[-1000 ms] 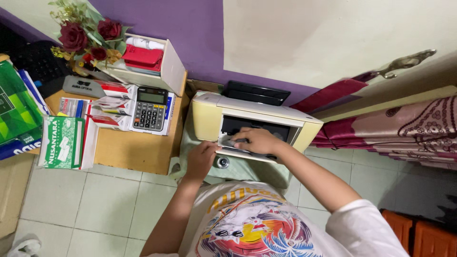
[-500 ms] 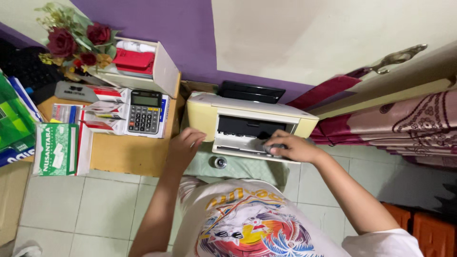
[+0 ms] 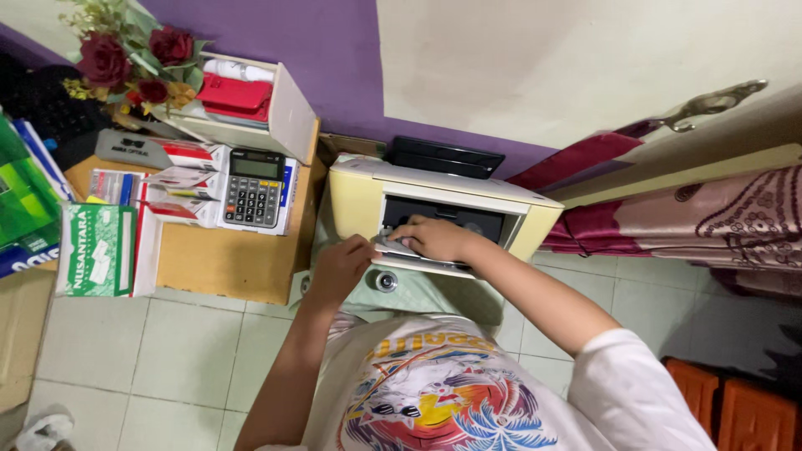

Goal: The person cleans a beige printer using a dark cloth. They wipe the exterior surfaces, open the front cover to clean the internal components, and then flip the printer over to clean the bottom before returning it to its original position.

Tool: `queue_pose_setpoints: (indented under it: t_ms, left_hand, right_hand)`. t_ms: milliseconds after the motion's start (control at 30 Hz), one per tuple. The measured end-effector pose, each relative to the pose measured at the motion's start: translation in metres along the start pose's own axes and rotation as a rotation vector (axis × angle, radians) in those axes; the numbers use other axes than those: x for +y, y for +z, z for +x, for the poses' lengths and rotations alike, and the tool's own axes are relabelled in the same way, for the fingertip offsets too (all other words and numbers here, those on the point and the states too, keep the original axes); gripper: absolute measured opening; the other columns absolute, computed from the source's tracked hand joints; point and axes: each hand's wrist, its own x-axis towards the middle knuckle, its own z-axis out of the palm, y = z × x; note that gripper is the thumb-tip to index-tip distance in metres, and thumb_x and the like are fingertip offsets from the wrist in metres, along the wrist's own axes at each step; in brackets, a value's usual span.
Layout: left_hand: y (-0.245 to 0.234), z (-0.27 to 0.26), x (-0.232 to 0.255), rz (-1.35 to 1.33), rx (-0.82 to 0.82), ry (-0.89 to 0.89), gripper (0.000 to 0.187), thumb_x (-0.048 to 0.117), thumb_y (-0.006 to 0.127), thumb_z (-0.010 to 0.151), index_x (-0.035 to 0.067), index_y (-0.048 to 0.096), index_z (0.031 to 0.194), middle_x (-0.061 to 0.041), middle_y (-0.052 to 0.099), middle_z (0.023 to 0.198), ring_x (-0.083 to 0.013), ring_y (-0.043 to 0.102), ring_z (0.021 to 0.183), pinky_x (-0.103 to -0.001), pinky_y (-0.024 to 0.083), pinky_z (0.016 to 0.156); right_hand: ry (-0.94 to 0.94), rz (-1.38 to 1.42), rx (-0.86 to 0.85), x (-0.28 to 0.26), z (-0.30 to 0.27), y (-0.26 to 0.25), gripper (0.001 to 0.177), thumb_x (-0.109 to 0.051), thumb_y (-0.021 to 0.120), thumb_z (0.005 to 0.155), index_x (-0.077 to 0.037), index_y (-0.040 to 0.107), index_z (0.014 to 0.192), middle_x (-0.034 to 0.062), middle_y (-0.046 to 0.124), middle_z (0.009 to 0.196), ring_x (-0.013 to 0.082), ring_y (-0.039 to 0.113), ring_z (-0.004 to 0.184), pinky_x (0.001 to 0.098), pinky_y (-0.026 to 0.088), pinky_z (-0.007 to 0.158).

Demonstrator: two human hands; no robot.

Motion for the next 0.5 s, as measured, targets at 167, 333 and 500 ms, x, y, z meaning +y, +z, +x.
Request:
queue_pose_setpoints:
  t_ms: [167,333,500]
  left_hand:
    - [0.006,-0.013,-0.001,-0.040,0.033,-0.053,0.011,0.002,0.074,0.083,0.012,0.073,0.086,-0.002,0.070,0.097,-0.0206,0.072,0.076,-0.035,0.056,0.062]
    - [0.016,-0.029,-0.006,-0.088,0.010,-0.161,0.012,0.001,0.076,0.084,0.010,0.074,0.091,-0.001,0.069,0.090,-0.0194,0.071,0.074,-0.033,0.056,0.062]
    - [0.016,-0.028,-0.006,-0.080,0.052,-0.069,0.021,-0.007,0.072,0.079,0.009,0.073,0.093,-0.004,0.069,0.097,-0.0215,0.074,0.084,-0.033,0.058,0.068]
  right_hand:
    - [0.176,-0.209,-0.176,0.020,0.029,0.016,0.037,-0.036,0.052,0.100,-0.038,0.065,0.135,0.0198,0.058,0.133,0.0386,0.061,0.119,0.0477,0.048,0.102]
    - [0.378,-0.463,-0.238,0.037,-0.017,0.016,0.035,-0.039,0.046,0.099,-0.034,0.074,0.120,0.0166,0.063,0.135,0.0368,0.067,0.115,0.0490,0.054,0.096]
    - [0.398,-0.485,-0.284,0.036,-0.022,0.005,0.037,-0.040,0.045,0.102,-0.024,0.074,0.118,0.0177,0.071,0.123,0.0371,0.071,0.111,0.0494,0.055,0.093]
